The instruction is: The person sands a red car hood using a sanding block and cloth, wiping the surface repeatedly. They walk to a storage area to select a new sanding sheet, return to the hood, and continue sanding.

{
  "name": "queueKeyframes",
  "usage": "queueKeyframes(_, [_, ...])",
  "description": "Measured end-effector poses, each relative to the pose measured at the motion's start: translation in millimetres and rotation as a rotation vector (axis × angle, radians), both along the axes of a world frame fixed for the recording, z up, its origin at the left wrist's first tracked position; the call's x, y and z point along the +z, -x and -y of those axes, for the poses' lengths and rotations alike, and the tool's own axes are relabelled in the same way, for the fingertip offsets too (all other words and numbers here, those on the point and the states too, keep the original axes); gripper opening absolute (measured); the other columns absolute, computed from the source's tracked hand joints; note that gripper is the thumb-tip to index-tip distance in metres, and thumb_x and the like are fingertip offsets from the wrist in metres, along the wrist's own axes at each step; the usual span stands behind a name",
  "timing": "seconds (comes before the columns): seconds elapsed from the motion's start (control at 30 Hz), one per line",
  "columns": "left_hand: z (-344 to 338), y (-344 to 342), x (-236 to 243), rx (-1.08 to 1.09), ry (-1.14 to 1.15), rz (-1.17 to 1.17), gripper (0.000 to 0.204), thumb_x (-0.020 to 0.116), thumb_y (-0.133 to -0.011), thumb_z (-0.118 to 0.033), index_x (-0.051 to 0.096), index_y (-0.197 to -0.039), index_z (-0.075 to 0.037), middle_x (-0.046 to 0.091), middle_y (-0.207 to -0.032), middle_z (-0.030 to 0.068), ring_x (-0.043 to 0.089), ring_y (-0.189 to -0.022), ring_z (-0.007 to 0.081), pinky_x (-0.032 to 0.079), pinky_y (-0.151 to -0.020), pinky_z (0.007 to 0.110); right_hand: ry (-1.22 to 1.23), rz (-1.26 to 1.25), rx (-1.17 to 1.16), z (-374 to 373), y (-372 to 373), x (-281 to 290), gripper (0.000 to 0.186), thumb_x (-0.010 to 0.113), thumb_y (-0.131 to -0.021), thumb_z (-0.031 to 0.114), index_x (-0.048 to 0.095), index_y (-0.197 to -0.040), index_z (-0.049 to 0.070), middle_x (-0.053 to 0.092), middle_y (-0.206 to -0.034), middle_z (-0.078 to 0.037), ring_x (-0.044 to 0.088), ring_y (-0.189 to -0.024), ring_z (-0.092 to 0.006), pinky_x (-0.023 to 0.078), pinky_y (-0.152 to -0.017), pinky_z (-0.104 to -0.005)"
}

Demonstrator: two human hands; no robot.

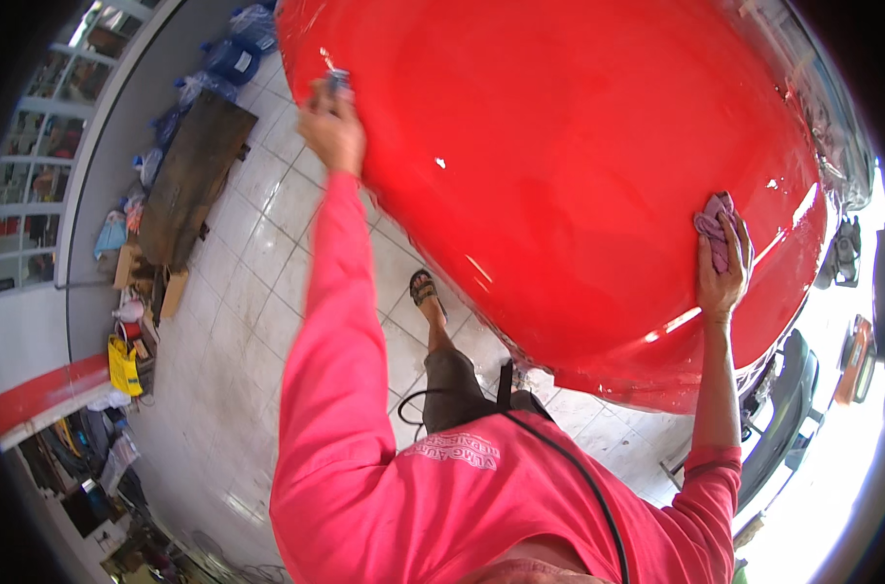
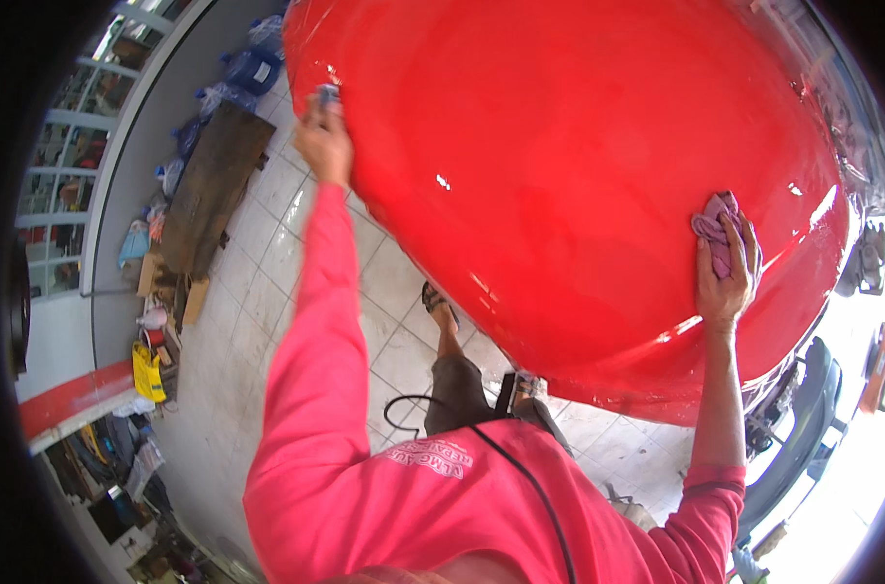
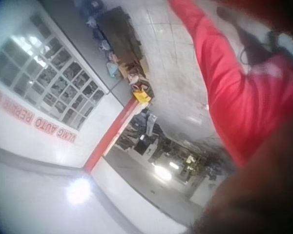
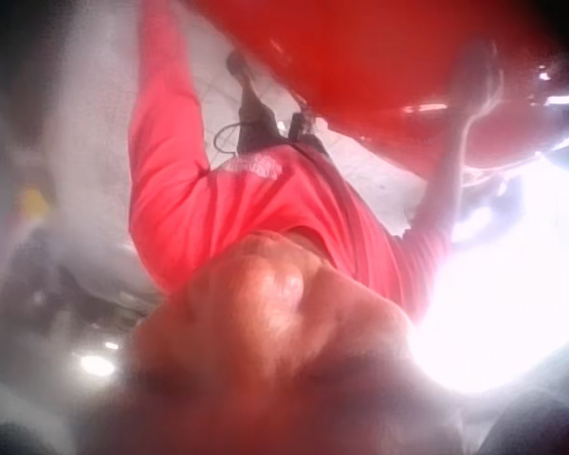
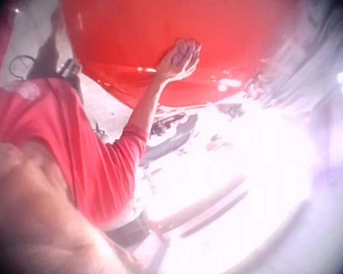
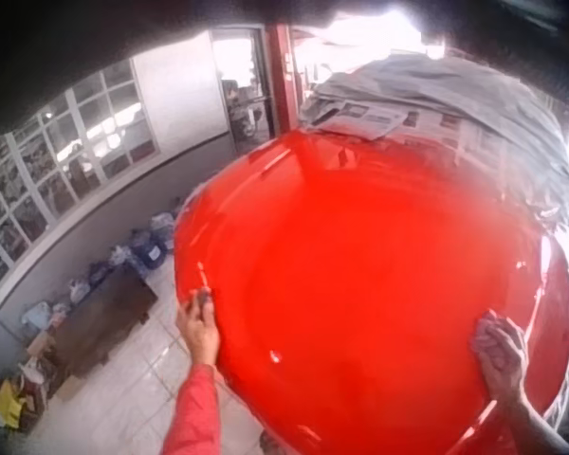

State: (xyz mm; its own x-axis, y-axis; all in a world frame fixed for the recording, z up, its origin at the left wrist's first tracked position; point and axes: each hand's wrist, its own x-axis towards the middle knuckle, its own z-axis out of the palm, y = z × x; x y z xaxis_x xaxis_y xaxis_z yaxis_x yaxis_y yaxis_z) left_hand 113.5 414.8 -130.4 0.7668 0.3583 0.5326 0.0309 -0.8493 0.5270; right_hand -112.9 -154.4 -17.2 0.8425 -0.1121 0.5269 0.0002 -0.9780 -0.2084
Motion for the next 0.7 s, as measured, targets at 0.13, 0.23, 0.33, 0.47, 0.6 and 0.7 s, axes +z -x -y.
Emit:
queueKeyframes(0.13, [194.7, 237.3, 45.5, -0.531, 0.595, -0.034, 0.058, 0.082, -0.087, -0.013, 0.053, -0.132, 0.009, 0.062, -0.112, 0.0134, 0.068, -0.088, 0.0225, 0.059, -0.077, 0.037, -0.002, 0.028, -0.036, -9.8, -3.8, 0.3, 0.045, 0.081, -0.09, 0.026, 0.073, -0.133, 0.016, 0.064, -0.144, -0.013, 0.059, -0.132, -0.0333, 0.047, -0.112, -0.048])
queueKeyframes(0.23, [256.6, 345.8, 33.6, -0.711, -0.067, 0.084, 0.059, 0.087, -0.075, -0.04, 0.07, -0.13, -0.027, 0.061, -0.132, 0.0118, 0.063, -0.106, 0.0309, 0.049, -0.083, 0.053, 0.001, 0.021, -0.029, -10.0, -9.2, 0.5, 0.045, 0.079, -0.091, 0.025, 0.072, -0.134, 0.015, 0.064, -0.145, -0.013, 0.059, -0.132, -0.0343, 0.047, -0.112, -0.0482])
queueKeyframes(0.33, [195.3, 261.2, 53.6, -0.826, -0.09, 0.073, 0.043, 0.08, -0.088, -0.033, 0.068, -0.128, -0.021, 0.065, -0.12, 0.0115, 0.066, -0.094, 0.0286, 0.056, -0.074, 0.042, -0.032, 0.024, -0.03, -4.7, 3.1, -1.6, 0.043, 0.078, -0.092, 0.021, 0.072, -0.134, 0.014, 0.063, -0.145, -0.014, 0.058, -0.134, -0.0352, 0.046, -0.113, -0.0479])
queueKeyframes(0.47, [24.6, 44.1, 23.3, -0.252, -0.088, 0.043, 0.042, 0.067, -0.101, -0.035, 0.069, -0.128, -0.003, 0.063, -0.125, 0.0277, 0.066, -0.108, 0.0414, 0.054, -0.092, 0.047, -0.092, 0.011, -0.004, 0.5, 12.4, -3.8, 0.044, 0.078, -0.092, 0.016, 0.071, -0.135, 0.01, 0.063, -0.145, -0.015, 0.057, -0.136, -0.0355, 0.045, -0.115, -0.0482])
queueKeyframes(0.6, [-86.2, -80.4, 19.8, 0.03, -0.109, -0.014, 0.05, 0.064, -0.099, -0.048, 0.069, -0.135, -0.013, 0.063, -0.126, 0.0262, 0.058, -0.116, 0.0452, 0.048, -0.099, 0.053, -0.064, 0.019, 0.077, 1.0, -5.1, -1.8, 0.042, 0.076, -0.094, 0.013, 0.07, -0.136, 0.008, 0.063, -0.146, -0.015, 0.055, -0.138, -0.0347, 0.044, -0.116, -0.0478])
queueKeyframes(0.7, [-6.0, -42.1, 28.1, 0.027, 0.021, -0.051, 0.047, 0.064, -0.1, -0.046, 0.069, -0.135, -0.016, 0.063, -0.126, 0.0224, 0.057, -0.116, 0.0448, 0.048, -0.097, 0.056, 0.0, 0.022, 0.045, 3.9, 2.3, -1.8, 0.043, 0.077, -0.094, 0.015, 0.07, -0.136, 0.008, 0.063, -0.146, -0.013, 0.056, -0.138, -0.0349, 0.044, -0.115, -0.0479])
